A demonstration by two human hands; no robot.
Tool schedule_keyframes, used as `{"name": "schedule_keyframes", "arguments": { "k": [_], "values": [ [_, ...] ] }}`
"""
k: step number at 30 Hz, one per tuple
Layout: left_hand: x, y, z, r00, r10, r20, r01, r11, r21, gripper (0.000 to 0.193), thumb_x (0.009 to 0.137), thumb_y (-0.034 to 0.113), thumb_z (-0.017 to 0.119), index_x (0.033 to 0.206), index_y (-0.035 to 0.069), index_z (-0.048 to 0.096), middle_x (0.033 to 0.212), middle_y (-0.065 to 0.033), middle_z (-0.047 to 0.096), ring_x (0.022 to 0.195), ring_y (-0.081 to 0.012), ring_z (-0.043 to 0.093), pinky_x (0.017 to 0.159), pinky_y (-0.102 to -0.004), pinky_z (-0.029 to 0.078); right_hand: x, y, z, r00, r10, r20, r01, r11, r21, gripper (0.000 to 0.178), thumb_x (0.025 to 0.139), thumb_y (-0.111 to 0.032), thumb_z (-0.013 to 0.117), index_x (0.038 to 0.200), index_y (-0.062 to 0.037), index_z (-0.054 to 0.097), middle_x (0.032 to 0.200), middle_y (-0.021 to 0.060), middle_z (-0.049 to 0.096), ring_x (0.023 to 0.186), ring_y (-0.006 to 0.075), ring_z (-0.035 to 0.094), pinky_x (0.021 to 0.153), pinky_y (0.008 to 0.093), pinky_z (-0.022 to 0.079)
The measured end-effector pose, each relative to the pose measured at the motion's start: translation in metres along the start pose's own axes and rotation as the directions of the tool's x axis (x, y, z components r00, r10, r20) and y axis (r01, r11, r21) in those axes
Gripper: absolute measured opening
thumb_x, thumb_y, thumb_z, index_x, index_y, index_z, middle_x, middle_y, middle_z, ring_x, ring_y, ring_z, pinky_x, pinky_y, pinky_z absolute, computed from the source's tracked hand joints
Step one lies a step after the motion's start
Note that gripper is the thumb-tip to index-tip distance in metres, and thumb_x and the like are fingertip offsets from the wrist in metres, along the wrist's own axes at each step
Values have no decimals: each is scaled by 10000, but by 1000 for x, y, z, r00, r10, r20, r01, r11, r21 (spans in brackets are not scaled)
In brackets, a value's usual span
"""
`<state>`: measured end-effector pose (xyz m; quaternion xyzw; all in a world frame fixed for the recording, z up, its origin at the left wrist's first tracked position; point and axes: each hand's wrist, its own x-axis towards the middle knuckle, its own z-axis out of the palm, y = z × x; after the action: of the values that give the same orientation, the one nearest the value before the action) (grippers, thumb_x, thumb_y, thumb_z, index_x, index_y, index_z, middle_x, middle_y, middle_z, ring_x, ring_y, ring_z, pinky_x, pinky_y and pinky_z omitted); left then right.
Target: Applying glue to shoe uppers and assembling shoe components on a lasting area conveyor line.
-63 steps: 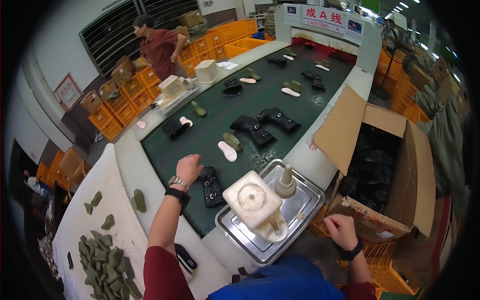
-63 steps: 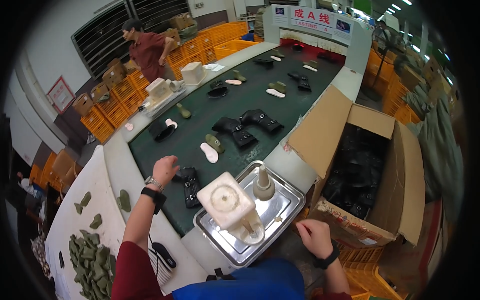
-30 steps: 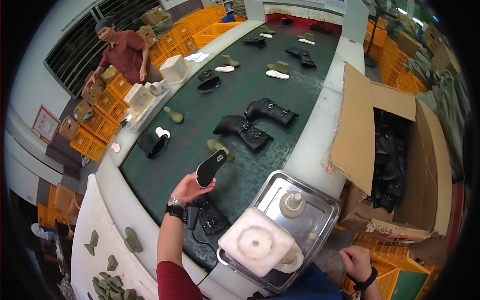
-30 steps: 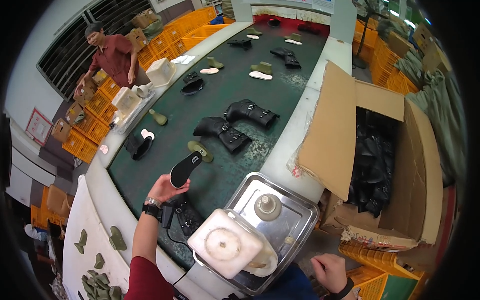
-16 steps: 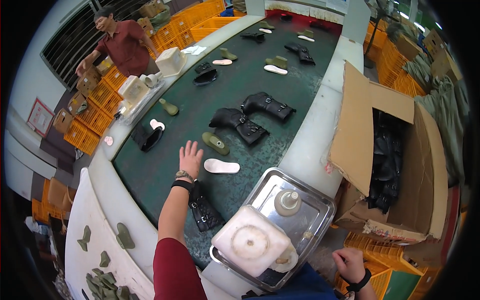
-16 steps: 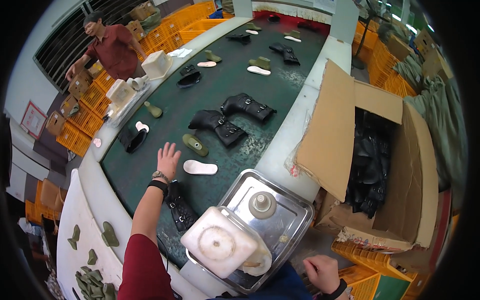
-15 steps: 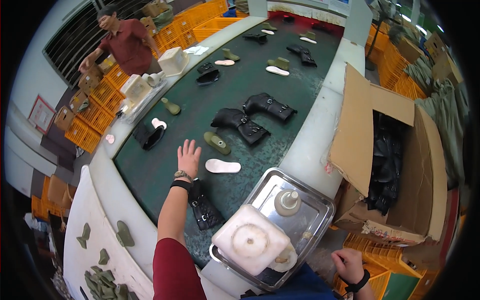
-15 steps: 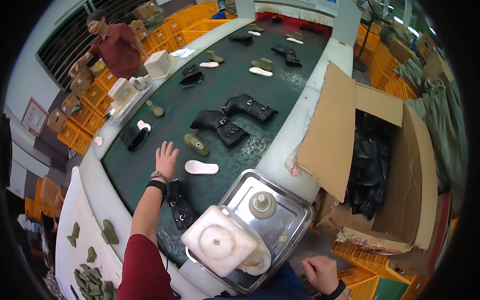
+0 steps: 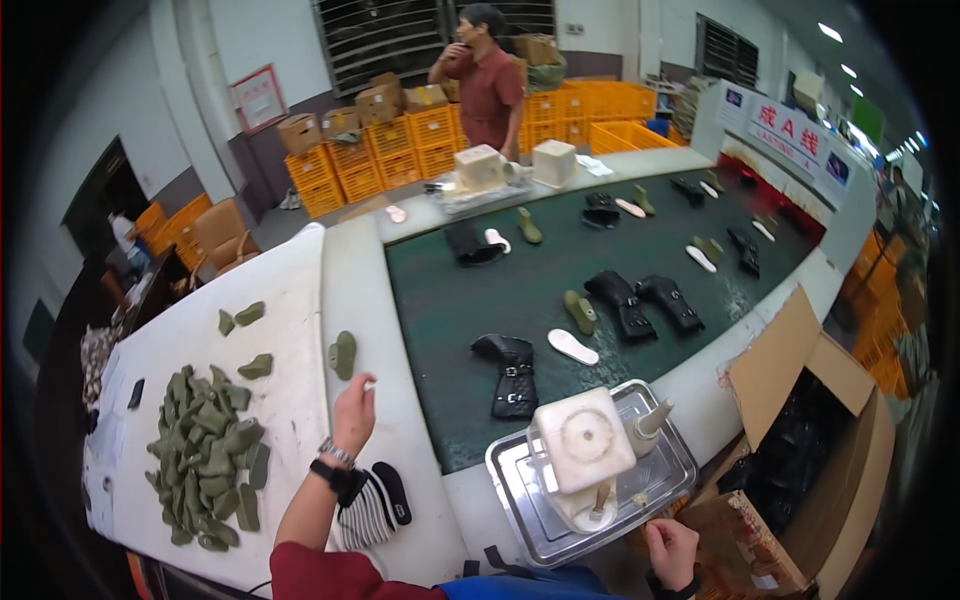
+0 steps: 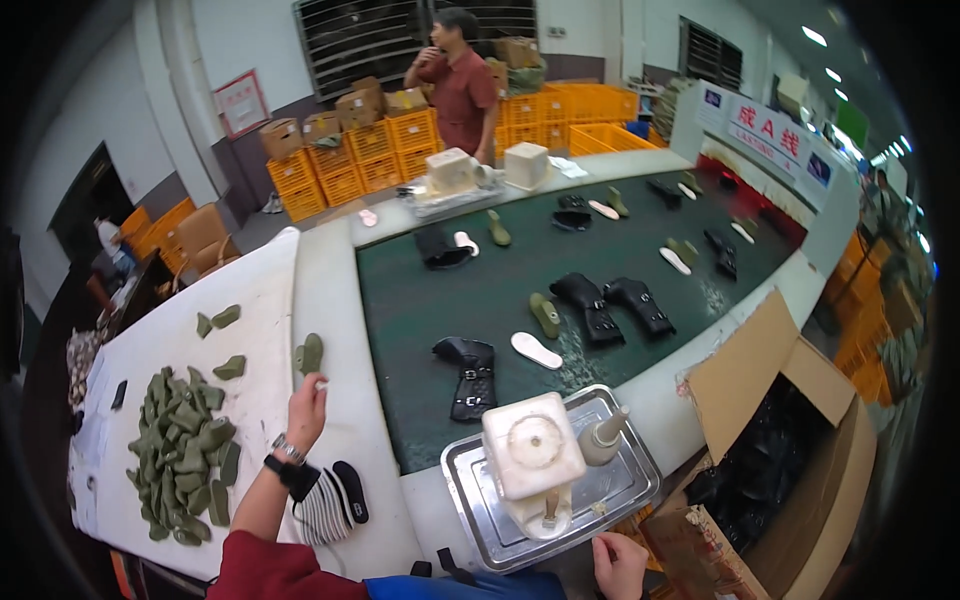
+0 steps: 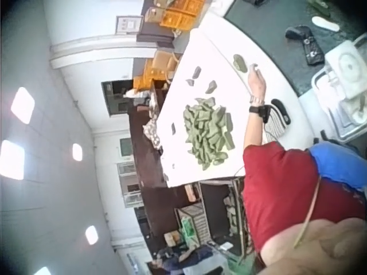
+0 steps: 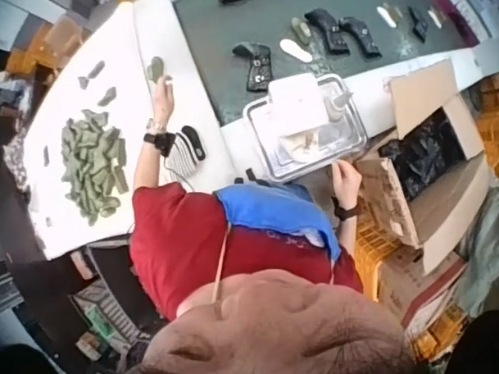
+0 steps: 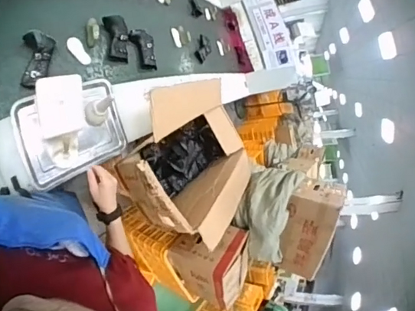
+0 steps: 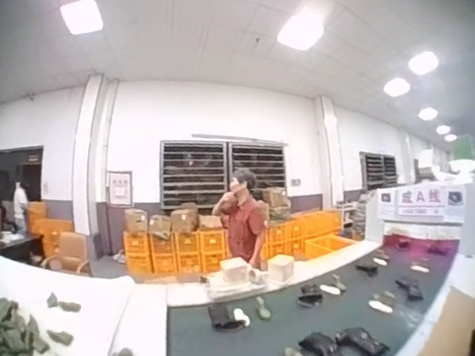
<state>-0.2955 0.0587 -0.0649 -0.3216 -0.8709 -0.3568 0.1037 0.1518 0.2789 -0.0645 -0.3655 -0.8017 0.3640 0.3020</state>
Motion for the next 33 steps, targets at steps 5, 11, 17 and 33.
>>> {"name": "schedule_keyframes", "arguments": {
  "k": [5,11,17,33],
  "values": [
    [-111,-38,-70,964,-251,-89,256,965,48,189,808,22,522,991,69,534,494,-117,463,429,-258,470,447,-368,352,0,-25,26,988,-75,135,69,996,48,72,760,-38,626,763,34,625,578,95,583,494,137,555,492,239,429],
    [-214,-85,-84,890,-411,-198,404,912,-78,266,805,-8,467,1067,35,463,520,-87,446,467,-226,463,466,-354,355,1,-71,73,907,-235,350,196,970,143,123,761,-131,660,775,-11,640,674,122,620,605,264,608,546,321,471],
    [-233,-113,-88,848,-511,-138,478,851,-216,234,819,9,435,1051,20,466,518,-64,423,465,-173,405,470,-338,329,8,-124,120,580,-553,598,573,799,183,167,815,-200,599,863,-43,630,732,112,634,654,268,612,583,333,484],
    [-61,-64,-50,975,149,163,-99,955,-281,558,719,-20,557,1251,65,409,1030,-182,553,924,-319,559,817,-377,452,-15,-56,74,908,-122,400,158,986,-57,178,778,-112,616,926,-15,637,708,117,620,591,199,602,565,287,473]
  ]
}}
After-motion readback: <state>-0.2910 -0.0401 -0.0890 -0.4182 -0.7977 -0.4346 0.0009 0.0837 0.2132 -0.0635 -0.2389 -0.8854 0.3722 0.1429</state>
